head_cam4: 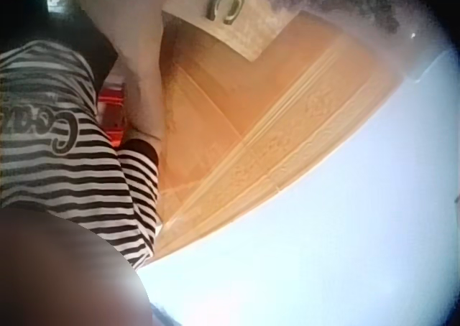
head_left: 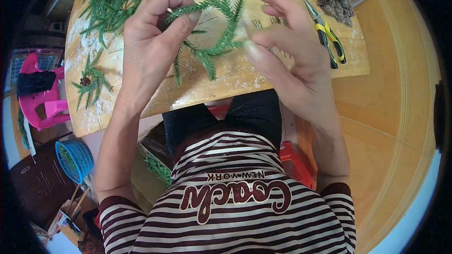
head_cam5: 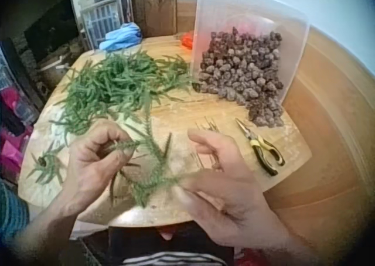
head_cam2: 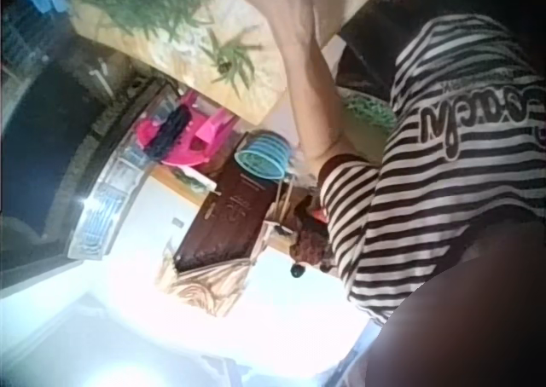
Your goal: Assembling artificial pine branches and decorative pinecones using wire and pliers at a workbench.
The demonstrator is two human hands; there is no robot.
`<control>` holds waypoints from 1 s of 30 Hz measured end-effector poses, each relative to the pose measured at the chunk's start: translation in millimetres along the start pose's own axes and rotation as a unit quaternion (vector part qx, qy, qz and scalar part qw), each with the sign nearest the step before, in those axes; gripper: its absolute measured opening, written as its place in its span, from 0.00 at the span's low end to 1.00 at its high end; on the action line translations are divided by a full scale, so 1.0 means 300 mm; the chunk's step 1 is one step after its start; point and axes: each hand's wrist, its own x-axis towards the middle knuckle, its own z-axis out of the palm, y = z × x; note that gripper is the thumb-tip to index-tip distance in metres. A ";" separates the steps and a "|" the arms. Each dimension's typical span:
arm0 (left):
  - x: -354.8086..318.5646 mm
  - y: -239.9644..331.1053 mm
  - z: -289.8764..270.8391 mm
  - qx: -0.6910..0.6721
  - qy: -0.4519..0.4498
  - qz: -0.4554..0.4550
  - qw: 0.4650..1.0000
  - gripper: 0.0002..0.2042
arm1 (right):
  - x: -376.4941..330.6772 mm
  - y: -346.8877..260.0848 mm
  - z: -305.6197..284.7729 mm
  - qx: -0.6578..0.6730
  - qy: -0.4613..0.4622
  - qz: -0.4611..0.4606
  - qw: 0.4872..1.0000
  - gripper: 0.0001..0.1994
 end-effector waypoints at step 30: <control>-0.166 0.124 0.122 -0.302 0.036 -0.173 0.937 0.12 | -0.058 0.035 0.117 0.224 0.111 0.182 0.951 0.07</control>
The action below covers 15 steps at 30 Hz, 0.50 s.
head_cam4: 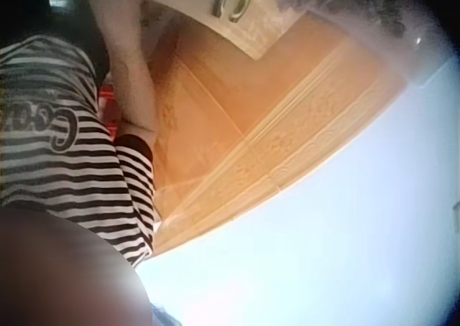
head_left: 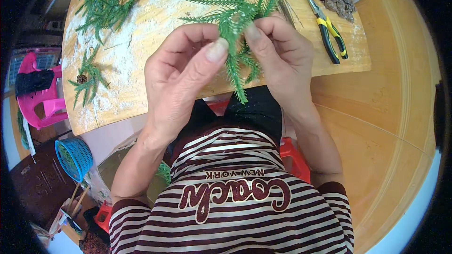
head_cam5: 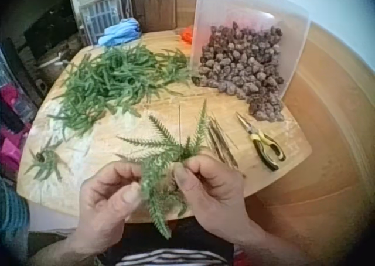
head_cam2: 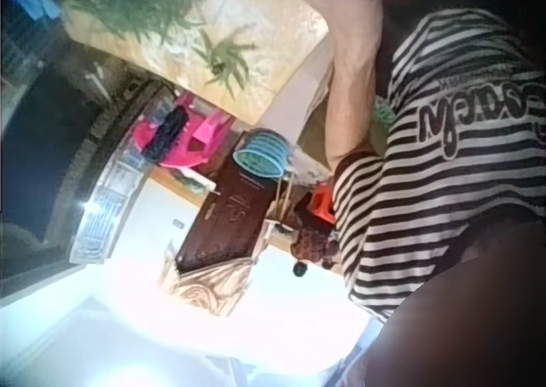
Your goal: Assembling artificial pine branches and decorative pinecones using wire and pliers at a workbench.
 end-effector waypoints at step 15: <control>0.034 -0.001 -0.041 -0.080 -0.034 -0.055 0.995 0.14 | -0.029 -0.034 -0.017 0.024 -0.029 0.109 0.993 0.07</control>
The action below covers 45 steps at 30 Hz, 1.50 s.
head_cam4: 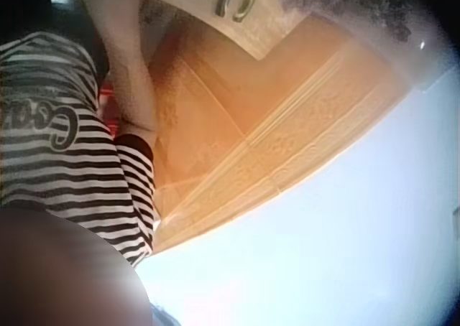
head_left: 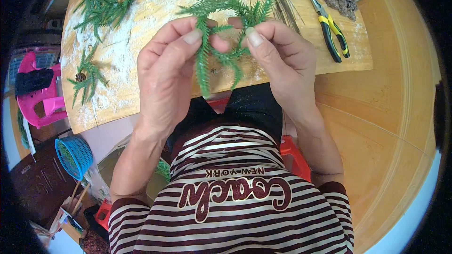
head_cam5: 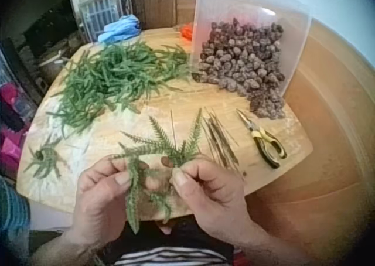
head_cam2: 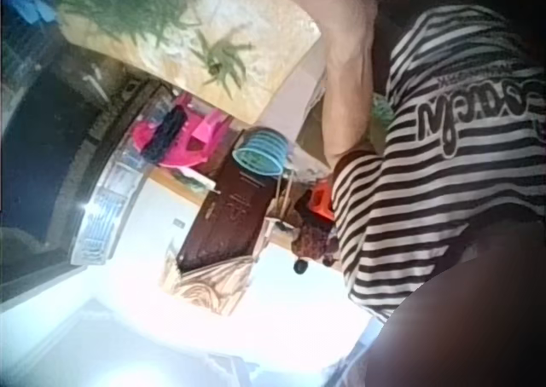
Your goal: Assembling artificial pine branches and decorative pinecones using wire and pliers at a workbench.
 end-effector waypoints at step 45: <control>0.583 0.028 0.050 0.623 -0.106 0.404 0.662 0.07 | -0.014 0.061 -0.268 -0.078 0.089 -0.059 0.991 0.07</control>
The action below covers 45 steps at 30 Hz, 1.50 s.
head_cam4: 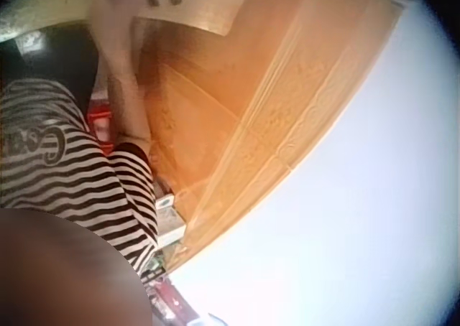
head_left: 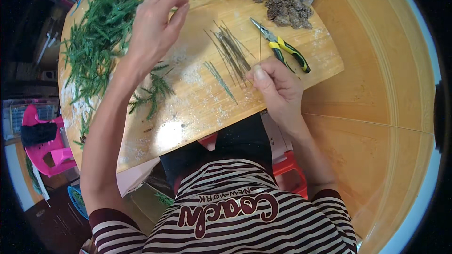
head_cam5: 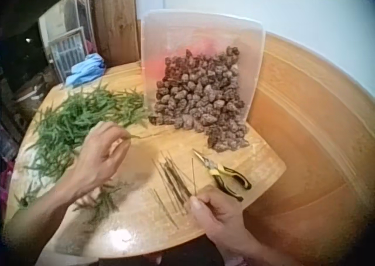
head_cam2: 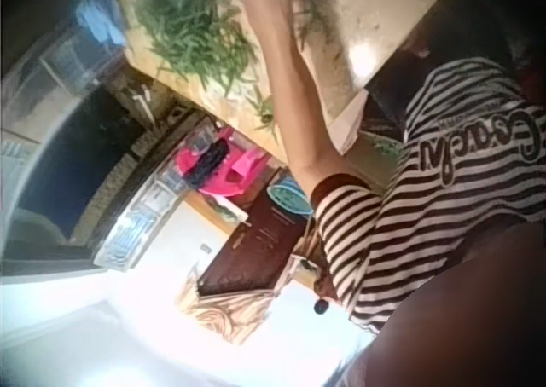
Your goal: Assembling artificial pine branches and decorative pinecones using wire and pliers at a workbench.
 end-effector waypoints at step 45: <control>-0.180 0.259 -0.094 -0.641 -0.040 -0.385 0.663 0.13 | -0.039 0.007 0.009 -0.104 0.061 -0.129 0.984 0.04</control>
